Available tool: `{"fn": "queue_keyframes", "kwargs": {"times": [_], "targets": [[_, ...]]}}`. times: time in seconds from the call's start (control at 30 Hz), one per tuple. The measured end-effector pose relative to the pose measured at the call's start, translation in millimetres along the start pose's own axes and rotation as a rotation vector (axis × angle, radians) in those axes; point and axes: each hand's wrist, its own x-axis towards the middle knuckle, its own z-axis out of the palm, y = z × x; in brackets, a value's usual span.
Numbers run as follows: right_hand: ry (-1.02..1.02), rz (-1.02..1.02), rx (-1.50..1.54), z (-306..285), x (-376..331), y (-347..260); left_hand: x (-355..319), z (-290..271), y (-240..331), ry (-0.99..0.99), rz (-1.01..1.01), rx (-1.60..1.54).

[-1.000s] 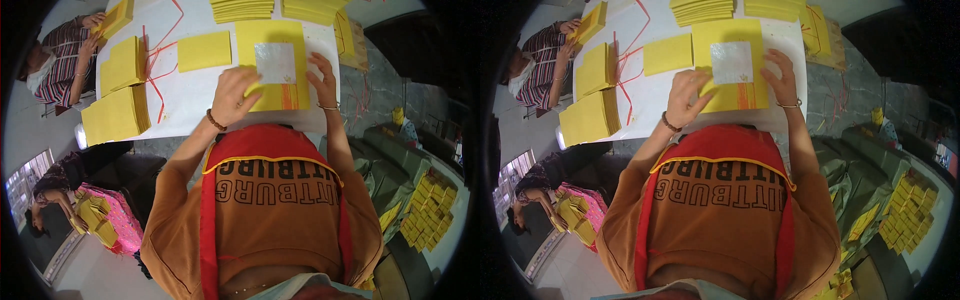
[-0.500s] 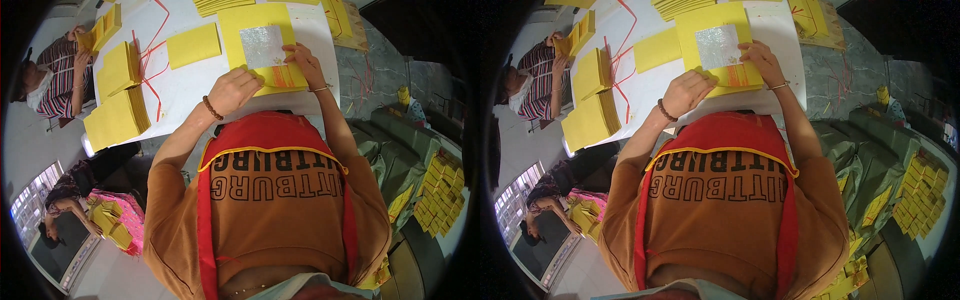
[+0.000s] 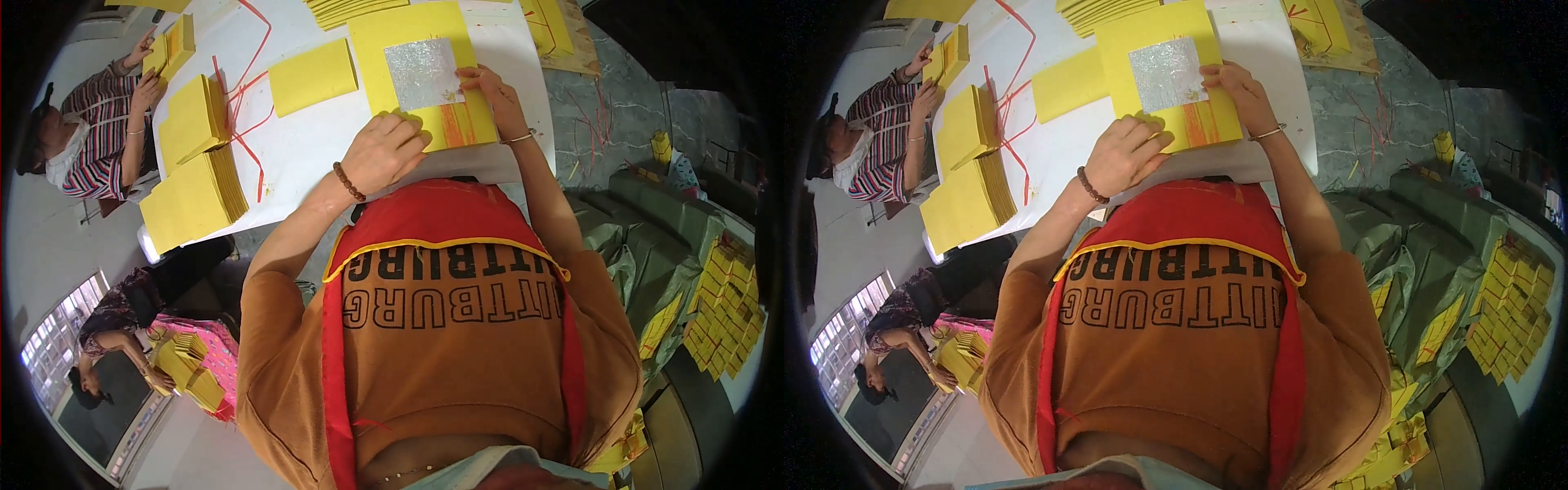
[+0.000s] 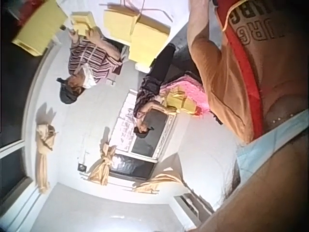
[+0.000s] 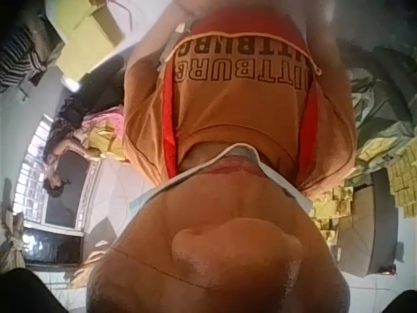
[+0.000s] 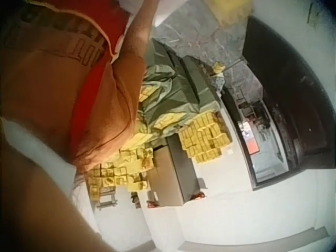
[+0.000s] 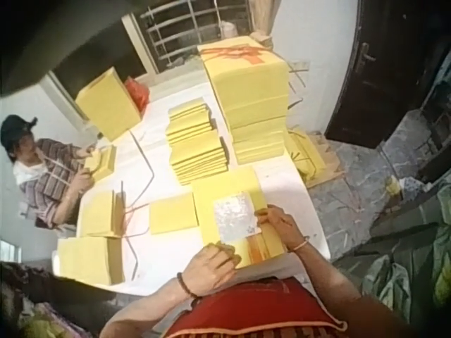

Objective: The recorder is counting and stacking sheets of yellow paper with foil centers on a table.

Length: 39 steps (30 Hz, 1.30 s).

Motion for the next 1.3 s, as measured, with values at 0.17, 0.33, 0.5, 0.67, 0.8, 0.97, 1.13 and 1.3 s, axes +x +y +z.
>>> {"fn": "queue_keyframes", "kwargs": {"times": [0.17,0.33,0.5,0.67,0.8,0.97,1.13,1.3], "targets": [[0.022,0.053,0.038,0,-1,-2,-2,-1,-9,-0.027,-0.113,-0.199],[0.009,0.071,0.067,-1,-1,-2,5,-8,-14,-0.103,-0.365,-0.444],[-0.003,0.032,0.023,-3,0,3,9,-11,-19,-0.239,-0.674,-0.653],[0.003,0.043,0.047,-4,0,5,11,-7,-23,-0.192,-0.697,-0.701],[-0.041,0.025,-0.037,-9,1,6,11,-7,-25,-0.213,-0.741,-0.704],[-0.21,-0.233,-0.364,-16,0,2,7,-2,-31,-0.091,-0.871,-0.864],[-0.104,-0.214,-0.406,-9,-6,3,6,-23,-32,-0.197,-0.593,-0.807],[-0.046,-0.063,-0.197,-5,-5,-1,-2,-18,-43,-0.122,-0.253,-0.136]]}}
